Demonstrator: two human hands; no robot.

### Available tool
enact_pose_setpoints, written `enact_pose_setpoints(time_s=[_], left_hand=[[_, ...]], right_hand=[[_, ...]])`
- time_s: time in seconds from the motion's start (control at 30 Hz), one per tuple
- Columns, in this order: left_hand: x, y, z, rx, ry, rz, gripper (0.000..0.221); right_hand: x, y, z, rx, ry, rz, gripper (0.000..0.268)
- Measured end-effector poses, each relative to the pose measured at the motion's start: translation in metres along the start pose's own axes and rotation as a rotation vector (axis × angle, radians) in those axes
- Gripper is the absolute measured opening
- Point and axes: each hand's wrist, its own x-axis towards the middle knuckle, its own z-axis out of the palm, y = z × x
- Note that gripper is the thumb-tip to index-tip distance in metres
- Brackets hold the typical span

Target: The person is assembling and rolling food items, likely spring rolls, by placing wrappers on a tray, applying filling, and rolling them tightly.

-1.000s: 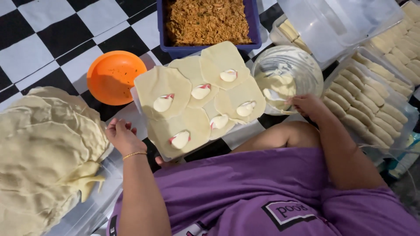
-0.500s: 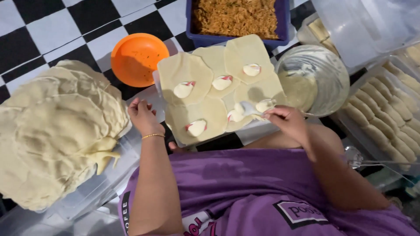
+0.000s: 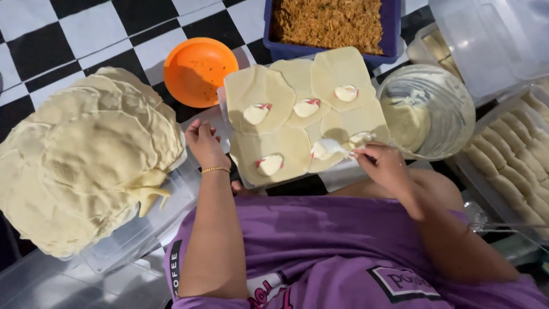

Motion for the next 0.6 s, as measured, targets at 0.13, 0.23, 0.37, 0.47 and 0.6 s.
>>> enact_pose_setpoints(time_s=[0.13, 0.23, 0.37, 0.47, 0.6], left_hand=[[0.000, 0.000, -0.002, 0.015, -0.003, -0.006, 0.019], [-0.001, 0.002, 0.000, 0.015, -0.016, -0.009, 0.020], [-0.001, 0.002, -0.001, 0.047, -0.011, -0.028, 0.020], [-0.001, 0.005, -0.002, 0.056, -0.008, -0.037, 0.019], [-0.005, 0.009, -0.003, 0.050, -0.006, -0.039, 0.019]], right_hand=[[0.004, 0.013, 0.000, -0.069, -0.080, 0.135, 0.009], [0.018, 0.047, -0.003, 0.154, -0.056, 0.364, 0.017], [0.059, 0.065, -0.025, 0.182, -0.021, 0.464, 0.017], [0.078, 0.068, -0.025, 0.080, 0.120, 0.317, 0.016], [0.081, 0.065, -0.015, -0.629, 0.249, -0.018, 0.015]])
